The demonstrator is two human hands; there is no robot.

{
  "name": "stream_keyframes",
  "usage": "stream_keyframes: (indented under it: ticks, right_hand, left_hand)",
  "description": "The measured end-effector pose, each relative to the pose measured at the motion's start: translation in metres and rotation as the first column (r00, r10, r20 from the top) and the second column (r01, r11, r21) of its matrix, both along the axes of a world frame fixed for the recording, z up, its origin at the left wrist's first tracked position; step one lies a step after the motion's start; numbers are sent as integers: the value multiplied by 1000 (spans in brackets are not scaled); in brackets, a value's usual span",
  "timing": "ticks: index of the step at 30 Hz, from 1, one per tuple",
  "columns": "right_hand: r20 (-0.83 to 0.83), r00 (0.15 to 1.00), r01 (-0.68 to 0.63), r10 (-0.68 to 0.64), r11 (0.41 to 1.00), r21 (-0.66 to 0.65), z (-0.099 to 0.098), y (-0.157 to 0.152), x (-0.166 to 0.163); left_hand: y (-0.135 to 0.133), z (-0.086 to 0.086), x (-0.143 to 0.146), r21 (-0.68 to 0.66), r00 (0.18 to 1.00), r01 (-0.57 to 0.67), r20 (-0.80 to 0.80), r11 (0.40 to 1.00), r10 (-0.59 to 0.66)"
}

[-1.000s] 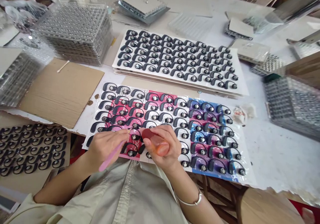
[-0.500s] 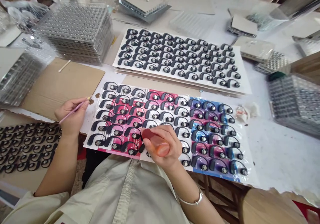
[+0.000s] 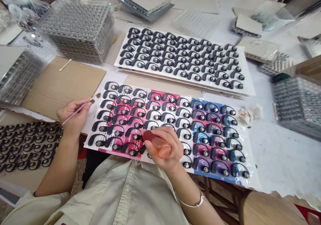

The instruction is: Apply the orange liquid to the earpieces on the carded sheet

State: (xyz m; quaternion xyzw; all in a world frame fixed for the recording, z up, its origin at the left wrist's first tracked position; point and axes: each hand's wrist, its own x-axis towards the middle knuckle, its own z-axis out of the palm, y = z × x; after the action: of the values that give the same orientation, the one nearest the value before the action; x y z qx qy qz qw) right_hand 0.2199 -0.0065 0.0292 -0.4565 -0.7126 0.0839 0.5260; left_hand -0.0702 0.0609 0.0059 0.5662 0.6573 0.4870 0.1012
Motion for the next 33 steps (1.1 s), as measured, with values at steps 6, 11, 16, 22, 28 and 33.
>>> stream_keyframes:
  ticks: [6, 11, 16, 22, 28, 33]
  right_hand:
    - [-25, 999, 22, -22, 999, -24, -1, -1, 1]
    - [5, 1000, 21, -21, 1000, -15, -1, -2, 1]
    - [23, 1000, -3, 3, 1000, 12, -1, -1, 0]
    - [29, 999, -16, 16, 1000, 3, 1, 0, 0]
    - [25, 1000, -11, 12, 1000, -28, 1, -1, -1]
    - [36, 999, -28, 29, 999, -15, 2, -1, -1]
  left_hand:
    - [0, 1, 0, -10, 1000, -21, -22, 1000, 21]
    - [0, 1, 0, 9, 1000, -14, -12, 1000, 15]
    - [0, 0, 0, 26, 1000, 0, 9, 1000, -1]
    - [-1, -3, -1, -10, 1000, -14, 9, 1000, 14]
    - [0, -6, -2, 10, 1000, -9, 17, 1000, 9]
    - [-1, -6, -2, 13, 999, -1, 32, 1000, 0]
